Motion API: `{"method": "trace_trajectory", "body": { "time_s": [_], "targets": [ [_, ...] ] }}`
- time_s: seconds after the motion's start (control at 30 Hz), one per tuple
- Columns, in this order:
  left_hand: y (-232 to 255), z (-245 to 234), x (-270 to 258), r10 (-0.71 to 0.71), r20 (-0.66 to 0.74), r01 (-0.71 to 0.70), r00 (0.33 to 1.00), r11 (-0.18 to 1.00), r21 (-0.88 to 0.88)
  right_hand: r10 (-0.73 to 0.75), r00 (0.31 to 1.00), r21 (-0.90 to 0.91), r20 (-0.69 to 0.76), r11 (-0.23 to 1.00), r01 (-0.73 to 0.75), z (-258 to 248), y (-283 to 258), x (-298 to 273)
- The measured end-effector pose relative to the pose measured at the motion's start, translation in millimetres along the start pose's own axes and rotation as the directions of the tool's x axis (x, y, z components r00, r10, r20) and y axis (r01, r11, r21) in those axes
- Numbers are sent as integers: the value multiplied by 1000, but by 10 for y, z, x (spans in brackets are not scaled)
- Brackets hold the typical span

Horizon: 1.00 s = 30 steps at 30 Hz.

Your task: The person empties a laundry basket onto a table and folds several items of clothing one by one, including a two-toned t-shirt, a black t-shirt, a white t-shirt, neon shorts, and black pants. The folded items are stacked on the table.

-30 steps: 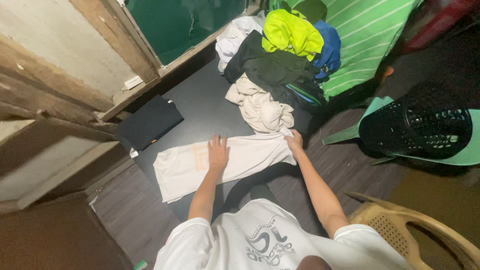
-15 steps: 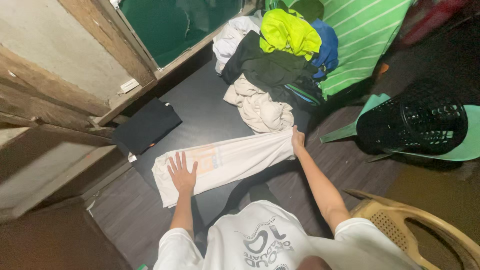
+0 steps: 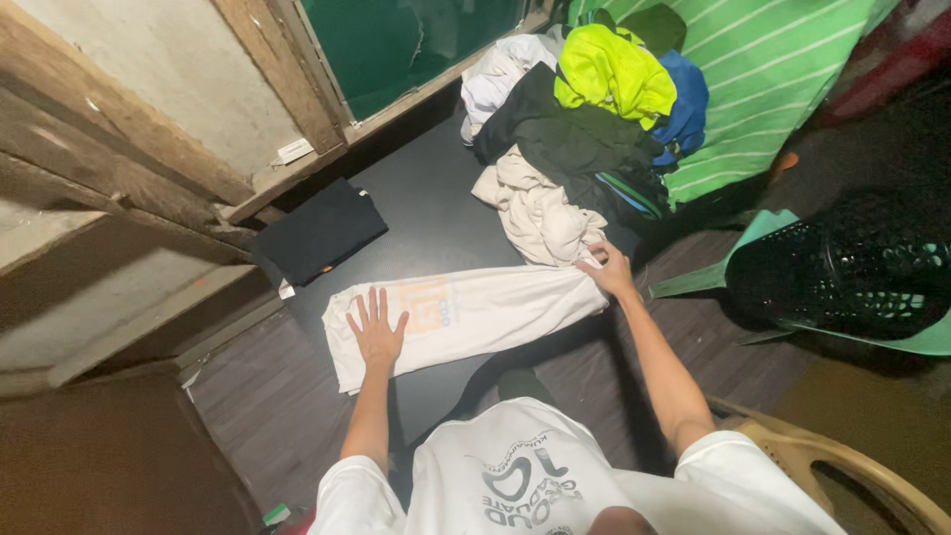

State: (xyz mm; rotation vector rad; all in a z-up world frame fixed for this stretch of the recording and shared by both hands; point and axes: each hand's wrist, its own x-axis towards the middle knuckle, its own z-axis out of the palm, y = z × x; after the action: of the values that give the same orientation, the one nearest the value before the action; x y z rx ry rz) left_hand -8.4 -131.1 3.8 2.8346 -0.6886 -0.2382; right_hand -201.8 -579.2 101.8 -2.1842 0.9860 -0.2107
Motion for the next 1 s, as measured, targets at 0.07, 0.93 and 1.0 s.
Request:
{"method": "trace_trajectory", "body": {
  "time_s": [0.07, 0.93, 1.0],
  "targets": [
    [3, 10, 10, -3, -7, 3, 1000, 1000, 27, -22, 1000, -210, 2, 977, 22, 21, 21, -13],
    [-373, -90, -405, -91, -74, 82, 993, 989, -120, 229, 828, 236, 512, 889, -392, -15, 411, -92],
    [-463, -121, -541, -180, -42, 179, 983, 983, -27, 354, 798, 125, 488, 876, -465, -51, 562, -108]
  ]
}}
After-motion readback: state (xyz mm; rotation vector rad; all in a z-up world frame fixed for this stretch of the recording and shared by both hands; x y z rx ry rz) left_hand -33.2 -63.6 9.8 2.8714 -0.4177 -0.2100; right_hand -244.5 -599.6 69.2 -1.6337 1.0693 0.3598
